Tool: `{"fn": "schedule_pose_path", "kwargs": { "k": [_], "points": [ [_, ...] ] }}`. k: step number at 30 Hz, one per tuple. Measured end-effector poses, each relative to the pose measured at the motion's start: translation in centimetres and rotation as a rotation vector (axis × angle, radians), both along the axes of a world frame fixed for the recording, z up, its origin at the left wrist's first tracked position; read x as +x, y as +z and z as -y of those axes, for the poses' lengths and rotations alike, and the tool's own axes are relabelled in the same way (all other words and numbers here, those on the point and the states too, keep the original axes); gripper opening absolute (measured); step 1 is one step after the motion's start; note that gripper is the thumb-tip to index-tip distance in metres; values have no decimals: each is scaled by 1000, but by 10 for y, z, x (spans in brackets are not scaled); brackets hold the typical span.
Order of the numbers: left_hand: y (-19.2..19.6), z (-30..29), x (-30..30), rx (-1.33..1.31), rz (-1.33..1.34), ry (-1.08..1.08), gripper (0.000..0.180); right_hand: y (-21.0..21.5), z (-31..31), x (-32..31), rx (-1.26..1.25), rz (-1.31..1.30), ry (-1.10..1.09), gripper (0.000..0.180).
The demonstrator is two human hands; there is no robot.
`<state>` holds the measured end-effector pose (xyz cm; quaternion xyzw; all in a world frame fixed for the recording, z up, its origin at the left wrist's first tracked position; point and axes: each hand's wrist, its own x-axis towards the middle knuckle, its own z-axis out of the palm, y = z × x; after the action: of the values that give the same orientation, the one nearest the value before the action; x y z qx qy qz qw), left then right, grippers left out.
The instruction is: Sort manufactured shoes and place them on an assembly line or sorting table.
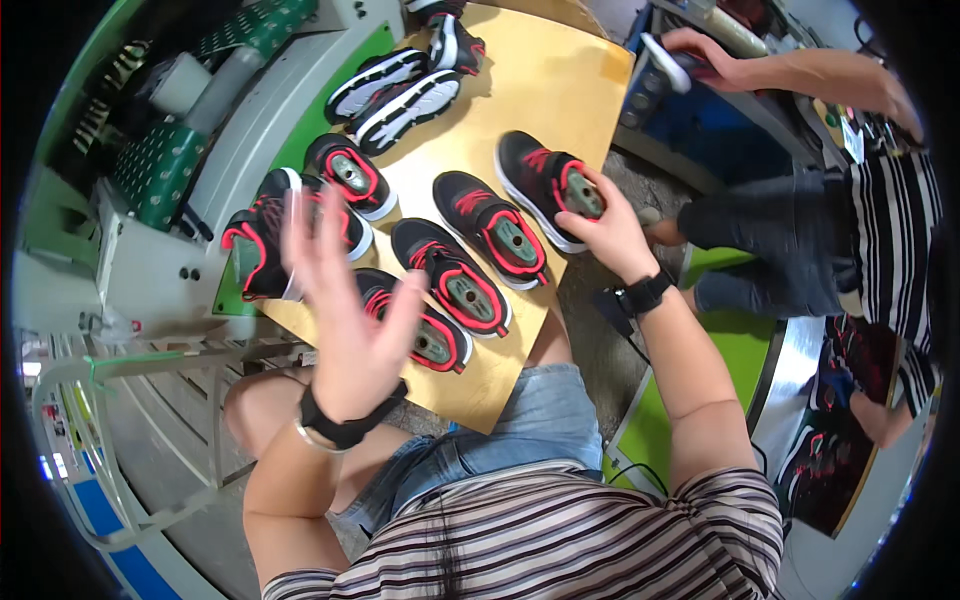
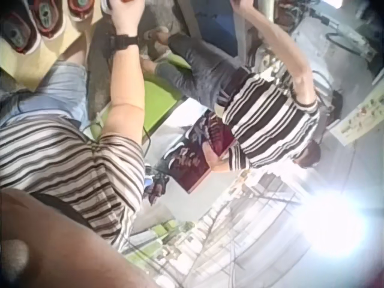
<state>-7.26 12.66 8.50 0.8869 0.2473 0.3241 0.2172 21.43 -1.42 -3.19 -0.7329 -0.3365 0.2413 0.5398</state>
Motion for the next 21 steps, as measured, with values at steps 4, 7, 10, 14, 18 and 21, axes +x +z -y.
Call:
{"fn": "schedule_pose_path", "kwargs": {
  "k": [4,7,10,14,18,21],
  "points": [
    [-13,26,26,-530,108,-197,97,34,1,-27,207,-2,-120,63],
    [-30,37,69,-685,404,-156,101,87,0,-97,293,53,-41,68],
    [-1,21,68,-948,732,-160,94,103,2,-114,313,248,368,73],
    [51,-52,26,-859,854,-79,60,43,-8,-79,27,251,304,77],
    [109,-170,3,-618,847,230,59,-7,-6,-91,41,197,239,83],
    [106,-313,-40,-445,662,713,77,-2,-14,-90,100,46,167,80]
  ]
}}
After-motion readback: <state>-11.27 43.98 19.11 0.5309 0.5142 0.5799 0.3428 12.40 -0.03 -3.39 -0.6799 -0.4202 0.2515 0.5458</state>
